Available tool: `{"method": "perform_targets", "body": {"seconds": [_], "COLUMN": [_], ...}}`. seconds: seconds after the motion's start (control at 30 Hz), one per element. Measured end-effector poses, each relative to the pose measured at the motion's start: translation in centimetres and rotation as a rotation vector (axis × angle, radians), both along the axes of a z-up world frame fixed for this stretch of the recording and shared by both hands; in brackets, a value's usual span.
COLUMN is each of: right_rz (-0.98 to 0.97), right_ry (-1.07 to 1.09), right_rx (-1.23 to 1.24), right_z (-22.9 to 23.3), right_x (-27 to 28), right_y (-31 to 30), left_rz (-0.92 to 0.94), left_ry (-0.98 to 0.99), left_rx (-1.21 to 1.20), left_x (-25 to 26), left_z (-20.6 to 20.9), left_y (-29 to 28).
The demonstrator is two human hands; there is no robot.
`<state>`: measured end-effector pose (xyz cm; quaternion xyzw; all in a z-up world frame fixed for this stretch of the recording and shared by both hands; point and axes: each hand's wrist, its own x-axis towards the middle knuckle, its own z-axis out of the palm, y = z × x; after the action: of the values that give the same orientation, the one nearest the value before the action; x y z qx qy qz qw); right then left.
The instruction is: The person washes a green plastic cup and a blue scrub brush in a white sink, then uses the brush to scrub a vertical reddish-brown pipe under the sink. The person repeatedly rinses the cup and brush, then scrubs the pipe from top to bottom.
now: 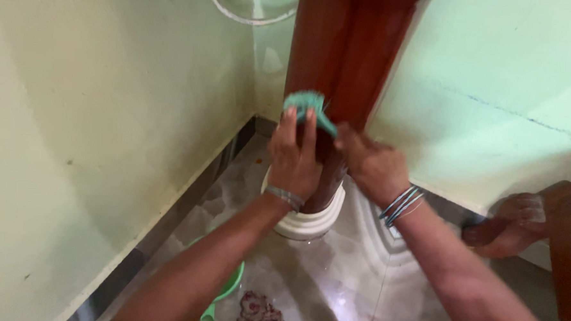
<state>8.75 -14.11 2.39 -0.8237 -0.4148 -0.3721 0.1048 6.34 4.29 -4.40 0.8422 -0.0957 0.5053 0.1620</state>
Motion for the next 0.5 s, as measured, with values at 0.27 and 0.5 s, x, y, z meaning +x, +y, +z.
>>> {"method": "perform_targets", "body": {"seconds": [0.27,0.5], "right_rz": [-0.103,-0.116], "right_ry": [0.146,-0.002], "right_rx": [-0.221,0.067], "right_z": [-5.9,5.2], "right_x": [-1.5,2.2], "right_y": [-1.2,-6.2], "left_rz": [-0.051,-0.249], "left_ry": [0.365,0.060], "left_rx": [0.091,-0.038], "left_x": [-5.2,-1.6], "left_z": [-7.6,8.8], "left_y": [1.0,-2.8]}}
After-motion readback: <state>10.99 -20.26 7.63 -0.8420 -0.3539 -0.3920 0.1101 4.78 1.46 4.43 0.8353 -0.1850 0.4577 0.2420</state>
